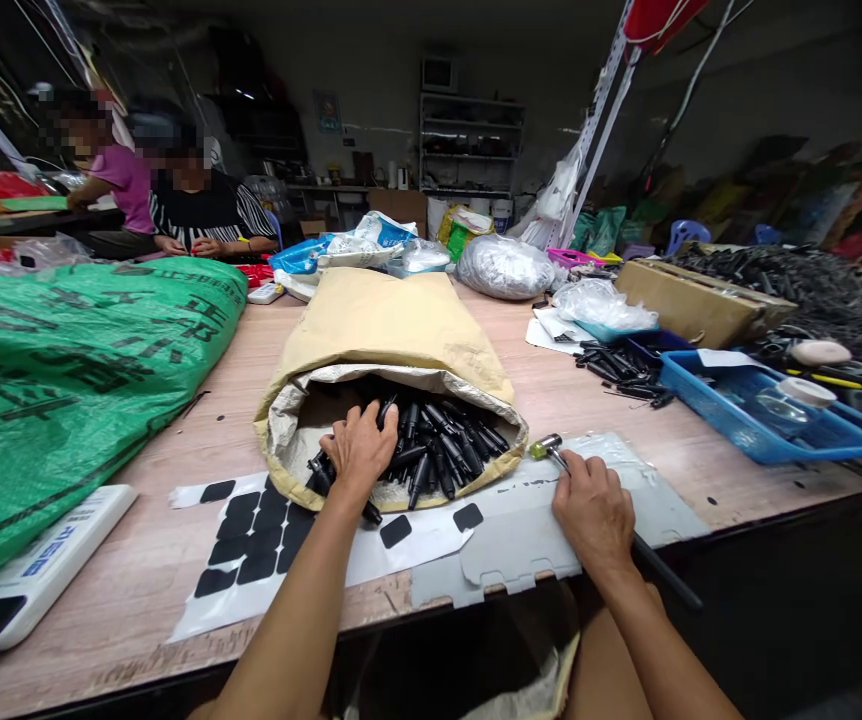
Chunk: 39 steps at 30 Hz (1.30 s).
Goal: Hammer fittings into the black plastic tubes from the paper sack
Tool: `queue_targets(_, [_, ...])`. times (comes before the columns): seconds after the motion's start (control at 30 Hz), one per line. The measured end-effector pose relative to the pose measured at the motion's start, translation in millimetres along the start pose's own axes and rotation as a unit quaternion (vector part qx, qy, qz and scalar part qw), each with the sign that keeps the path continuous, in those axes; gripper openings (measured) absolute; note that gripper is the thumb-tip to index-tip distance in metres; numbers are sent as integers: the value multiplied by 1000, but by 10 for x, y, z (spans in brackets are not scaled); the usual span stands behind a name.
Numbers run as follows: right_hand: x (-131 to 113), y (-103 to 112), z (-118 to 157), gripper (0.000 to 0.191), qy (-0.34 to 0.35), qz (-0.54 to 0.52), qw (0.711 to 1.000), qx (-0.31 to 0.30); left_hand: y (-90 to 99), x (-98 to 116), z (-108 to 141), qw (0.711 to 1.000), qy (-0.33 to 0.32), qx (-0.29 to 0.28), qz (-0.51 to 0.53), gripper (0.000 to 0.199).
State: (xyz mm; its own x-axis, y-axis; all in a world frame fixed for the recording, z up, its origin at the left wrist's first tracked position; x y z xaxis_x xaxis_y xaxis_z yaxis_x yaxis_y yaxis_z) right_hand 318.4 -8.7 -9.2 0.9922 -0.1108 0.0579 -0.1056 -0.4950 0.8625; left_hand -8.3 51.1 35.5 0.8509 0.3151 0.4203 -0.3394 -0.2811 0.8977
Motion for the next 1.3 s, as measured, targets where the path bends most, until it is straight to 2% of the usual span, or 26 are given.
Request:
queue_targets(0.07, [5,-15,0,31,0,-2,1000,5,59,-24,-4,999,10,20,23,58])
queue_targets(0.13, [9,-22,-1,30,2,-3,1000,6,167,-37,42,996,1,86,40,57])
queue_targets(0.2, [12,-23,-1,30,4,-4,1000,7,273,-26,180,987,-35,144,58,47])
queue_targets(0.23, [13,-23,0,30,5,-5,1000,8,304,-9,285,985,-62,148,70,39])
queue_targets(0.3, [17,-25,1,30,7,-7,1000,11,304,43,549,983,-117,110,87,27])
queue_targets(0.37, [23,-30,4,29,9,-9,1000,13,244,100,831,980,-163,59,94,26])
queue_targets(0.43, [29,-38,7,29,10,-10,1000,17,191,125,1058,975,-192,38,101,23])
queue_targets(0.5, [37,-49,11,28,12,-10,1000,21,201,85,1181,970,-211,25,119,14])
queue_targets(0.57, [45,-61,13,28,14,-7,1000,25,286,-35,1189,966,-225,5,129,7])
queue_targets(0.73, [59,-81,17,28,18,-1,999,27,550,-527,931,960,-270,-15,71,38])
queue_targets(0.9, [61,-79,26,28,21,-1,999,30,569,-866,770,961,-272,6,50,57])
queue_targets(1.03, [62,-86,26,29,21,2,999,33,495,-877,788,952,-305,-36,21,58])
queue_targets(1.17, [60,-83,17,29,18,-3,999,28,421,-781,779,946,-321,-39,-11,37])
queue_targets(1.3, [52,-64,12,28,12,-12,1000,20,392,-756,724,942,-335,-30,9,20])
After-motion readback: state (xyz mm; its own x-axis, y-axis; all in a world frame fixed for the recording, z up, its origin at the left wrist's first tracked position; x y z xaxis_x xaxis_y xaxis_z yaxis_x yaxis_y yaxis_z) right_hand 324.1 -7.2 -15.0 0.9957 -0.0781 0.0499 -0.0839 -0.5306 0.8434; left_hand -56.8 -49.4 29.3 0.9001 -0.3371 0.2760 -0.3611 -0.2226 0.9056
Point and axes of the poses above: each hand's wrist, its own z-axis away from the middle knuckle, its own y-axis out of the back of the hand, x = y × z, the point moved 1 cm from there along -z, towards the middle knuckle, and after that the axes turned 2 degrees about y, right-handed, at the moved point
